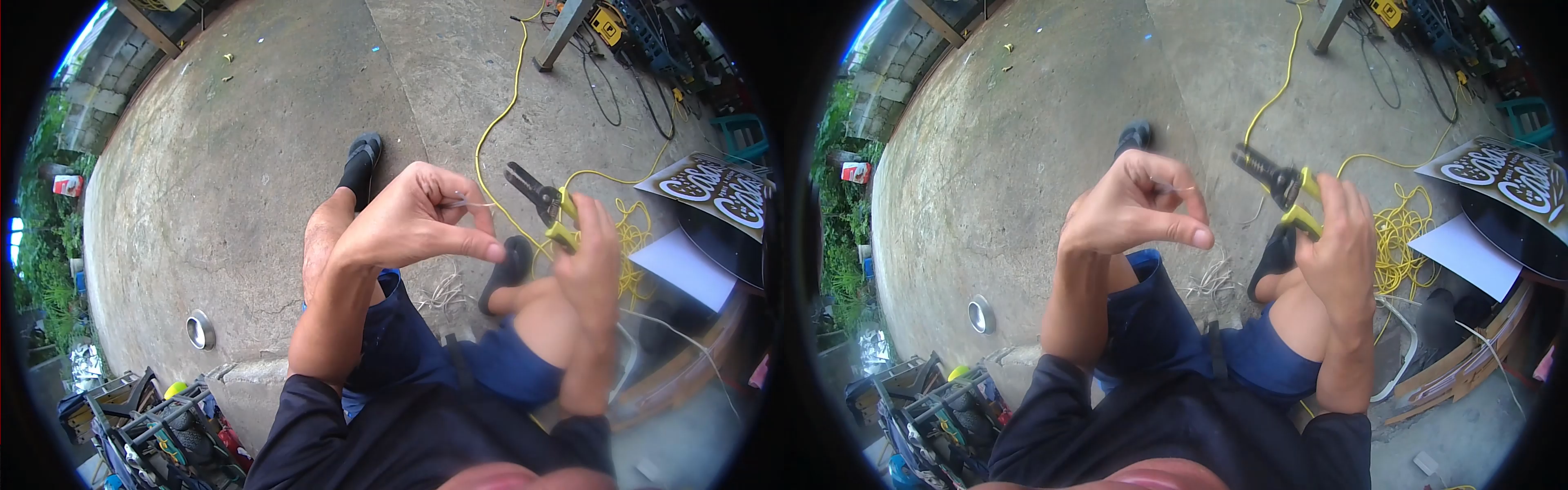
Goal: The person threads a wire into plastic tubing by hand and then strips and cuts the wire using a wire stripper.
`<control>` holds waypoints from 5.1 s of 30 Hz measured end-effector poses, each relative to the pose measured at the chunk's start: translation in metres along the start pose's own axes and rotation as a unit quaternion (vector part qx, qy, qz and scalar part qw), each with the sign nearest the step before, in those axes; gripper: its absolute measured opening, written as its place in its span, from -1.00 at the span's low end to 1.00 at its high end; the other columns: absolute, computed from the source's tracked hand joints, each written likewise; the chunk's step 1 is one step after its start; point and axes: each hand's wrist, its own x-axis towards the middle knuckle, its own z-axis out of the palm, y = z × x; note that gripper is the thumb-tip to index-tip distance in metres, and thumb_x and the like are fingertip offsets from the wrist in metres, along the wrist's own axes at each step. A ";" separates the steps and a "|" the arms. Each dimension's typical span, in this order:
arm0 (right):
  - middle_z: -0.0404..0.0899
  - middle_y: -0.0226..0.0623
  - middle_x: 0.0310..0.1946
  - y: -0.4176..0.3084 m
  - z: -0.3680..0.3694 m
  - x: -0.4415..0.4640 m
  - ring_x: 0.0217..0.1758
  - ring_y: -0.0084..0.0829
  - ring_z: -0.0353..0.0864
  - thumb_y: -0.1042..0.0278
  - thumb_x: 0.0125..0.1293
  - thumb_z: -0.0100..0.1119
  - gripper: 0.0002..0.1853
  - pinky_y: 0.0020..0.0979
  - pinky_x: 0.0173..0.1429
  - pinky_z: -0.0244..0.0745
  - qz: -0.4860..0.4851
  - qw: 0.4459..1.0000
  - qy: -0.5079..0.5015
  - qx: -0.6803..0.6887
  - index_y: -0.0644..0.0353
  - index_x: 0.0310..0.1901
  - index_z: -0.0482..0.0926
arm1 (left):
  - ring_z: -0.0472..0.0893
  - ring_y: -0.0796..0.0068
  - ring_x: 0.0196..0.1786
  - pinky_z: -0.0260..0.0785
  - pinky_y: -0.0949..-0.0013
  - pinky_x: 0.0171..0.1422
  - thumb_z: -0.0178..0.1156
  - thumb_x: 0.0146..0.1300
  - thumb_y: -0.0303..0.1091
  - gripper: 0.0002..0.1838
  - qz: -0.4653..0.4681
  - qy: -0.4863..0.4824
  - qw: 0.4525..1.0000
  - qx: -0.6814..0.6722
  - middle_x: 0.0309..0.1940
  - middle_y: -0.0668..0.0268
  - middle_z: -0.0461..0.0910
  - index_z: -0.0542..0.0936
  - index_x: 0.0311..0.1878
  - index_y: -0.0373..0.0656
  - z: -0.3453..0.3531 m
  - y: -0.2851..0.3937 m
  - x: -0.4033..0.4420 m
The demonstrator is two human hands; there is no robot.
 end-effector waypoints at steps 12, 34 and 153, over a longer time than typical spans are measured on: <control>0.58 0.07 -0.09 0.015 -0.003 0.001 -0.09 0.07 0.61 0.50 0.16 0.36 -0.51 -0.09 -0.01 0.49 0.038 0.991 0.060 0.113 0.34 0.14 0.48 | 0.27 0.69 -0.36 0.17 0.56 -0.24 -0.01 0.60 -0.10 -0.57 0.119 0.414 0.902 0.013 -0.46 0.52 0.32 0.65 -0.02 -0.31 -0.020 -0.005 0.059; 0.53 0.08 0.01 -0.034 -0.007 0.023 0.06 0.12 0.57 0.49 0.19 0.31 -0.46 -0.13 0.16 0.44 -0.046 0.989 -0.052 0.131 0.40 0.21 0.42 | 0.76 0.47 -0.23 0.66 0.45 -0.13 0.32 0.38 -0.48 -0.81 0.179 0.299 0.894 -0.283 -0.25 0.15 0.76 0.65 0.00 -0.35 0.023 -0.021 0.011; 0.58 0.12 -0.21 -0.046 0.005 0.013 -0.14 0.18 0.61 0.64 0.07 0.29 -0.56 -0.09 -0.11 0.49 0.021 0.966 -0.116 0.232 0.36 0.04 0.48 | 0.44 0.64 -0.32 0.33 0.52 -0.16 0.01 0.52 -0.40 -0.87 0.184 0.260 0.903 -0.288 -0.29 0.35 0.50 0.36 0.03 -0.20 0.050 -0.019 0.008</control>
